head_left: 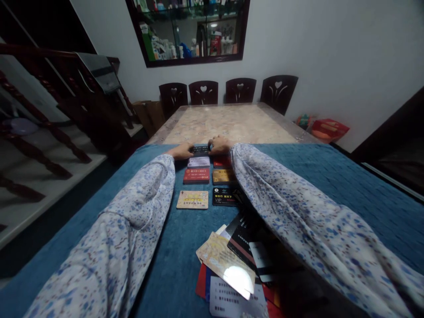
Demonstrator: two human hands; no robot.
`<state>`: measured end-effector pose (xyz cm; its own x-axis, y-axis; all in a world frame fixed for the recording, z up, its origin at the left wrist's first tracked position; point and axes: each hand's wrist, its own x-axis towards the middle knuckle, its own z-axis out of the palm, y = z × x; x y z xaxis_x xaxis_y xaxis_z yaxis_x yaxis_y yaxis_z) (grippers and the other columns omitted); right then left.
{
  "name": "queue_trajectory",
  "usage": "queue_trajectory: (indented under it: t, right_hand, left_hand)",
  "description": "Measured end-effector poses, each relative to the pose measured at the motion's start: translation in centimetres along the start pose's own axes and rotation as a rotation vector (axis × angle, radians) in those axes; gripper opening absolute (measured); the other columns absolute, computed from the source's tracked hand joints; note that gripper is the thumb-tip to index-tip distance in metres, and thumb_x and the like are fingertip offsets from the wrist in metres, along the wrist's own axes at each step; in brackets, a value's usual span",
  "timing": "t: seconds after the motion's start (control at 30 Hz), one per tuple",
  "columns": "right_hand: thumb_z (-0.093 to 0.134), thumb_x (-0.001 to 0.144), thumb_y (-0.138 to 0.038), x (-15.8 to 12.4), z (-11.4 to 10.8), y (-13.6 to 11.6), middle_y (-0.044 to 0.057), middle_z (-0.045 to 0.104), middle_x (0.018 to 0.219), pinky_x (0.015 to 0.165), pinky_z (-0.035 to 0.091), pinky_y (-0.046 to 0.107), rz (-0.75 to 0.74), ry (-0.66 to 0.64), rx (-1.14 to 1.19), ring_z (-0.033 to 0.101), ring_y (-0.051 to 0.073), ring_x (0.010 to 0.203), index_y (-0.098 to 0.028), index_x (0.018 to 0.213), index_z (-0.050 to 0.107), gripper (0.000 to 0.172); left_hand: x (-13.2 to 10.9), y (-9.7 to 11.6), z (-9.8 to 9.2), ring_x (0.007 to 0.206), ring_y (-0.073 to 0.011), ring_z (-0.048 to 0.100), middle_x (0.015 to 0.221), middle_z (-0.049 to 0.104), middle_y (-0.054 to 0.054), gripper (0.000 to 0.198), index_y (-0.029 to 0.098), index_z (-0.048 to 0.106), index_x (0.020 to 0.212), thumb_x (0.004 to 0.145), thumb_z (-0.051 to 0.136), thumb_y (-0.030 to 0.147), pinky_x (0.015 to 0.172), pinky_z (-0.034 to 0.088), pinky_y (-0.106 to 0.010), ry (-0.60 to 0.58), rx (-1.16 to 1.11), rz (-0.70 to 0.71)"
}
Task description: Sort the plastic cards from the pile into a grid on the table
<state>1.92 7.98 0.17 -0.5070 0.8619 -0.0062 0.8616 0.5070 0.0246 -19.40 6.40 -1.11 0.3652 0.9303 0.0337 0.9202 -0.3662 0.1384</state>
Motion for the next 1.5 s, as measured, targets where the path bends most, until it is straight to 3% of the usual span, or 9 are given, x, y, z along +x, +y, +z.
queue_trajectory:
  t: [0.77,1.07,1.3,1.5]
  right_hand:
    - [0.062,0.087,-0.053,0.0,-0.5,0.8,0.011,0.065,0.135,0.092,0.042,0.038,-0.112,-0.011,-0.129,0.051,0.034,0.124,-0.028,0.132,0.073,0.052]
    - [0.062,0.089,-0.056,-0.1,-0.8,0.7,0.014,0.065,0.136,0.093,0.042,0.038,-0.098,-0.016,-0.152,0.050,0.034,0.124,-0.023,0.132,0.072,0.055]
    - [0.064,0.090,-0.053,-1.7,-1.4,1.5,0.017,0.063,0.137,0.092,0.040,0.041,-0.107,0.084,-0.093,0.048,0.036,0.128,-0.020,0.140,0.064,0.060]
    - [0.062,0.092,-0.034,-3.8,-2.2,2.3,0.017,0.072,0.119,0.093,0.037,0.040,-0.169,0.172,-0.077,0.052,0.032,0.118,-0.014,0.118,0.075,0.036]
  left_hand:
    - [0.2,0.4,-0.3,0.095,-0.0226,0.071,0.103,0.078,-0.007,0.038,0.013,0.075,0.105,0.071,0.060,0.016,0.086,0.056,-0.025,-0.061,-0.068,-0.037]
    - [-0.1,-0.3,0.0,0.108,-0.0231,0.070,0.115,0.076,-0.006,0.050,0.015,0.070,0.118,0.069,0.060,0.018,0.099,0.054,-0.028,-0.038,-0.140,-0.022]
    - [-0.9,-0.7,-0.1,0.105,-0.0246,0.068,0.114,0.074,-0.010,0.039,0.015,0.069,0.114,0.077,0.060,0.022,0.098,0.054,-0.033,0.136,-0.052,-0.086]
    - [-2.1,-0.2,-0.6,0.101,-0.0231,0.064,0.105,0.072,-0.009,0.025,0.018,0.070,0.104,0.085,0.056,0.024,0.099,0.051,-0.034,0.301,-0.027,-0.050]
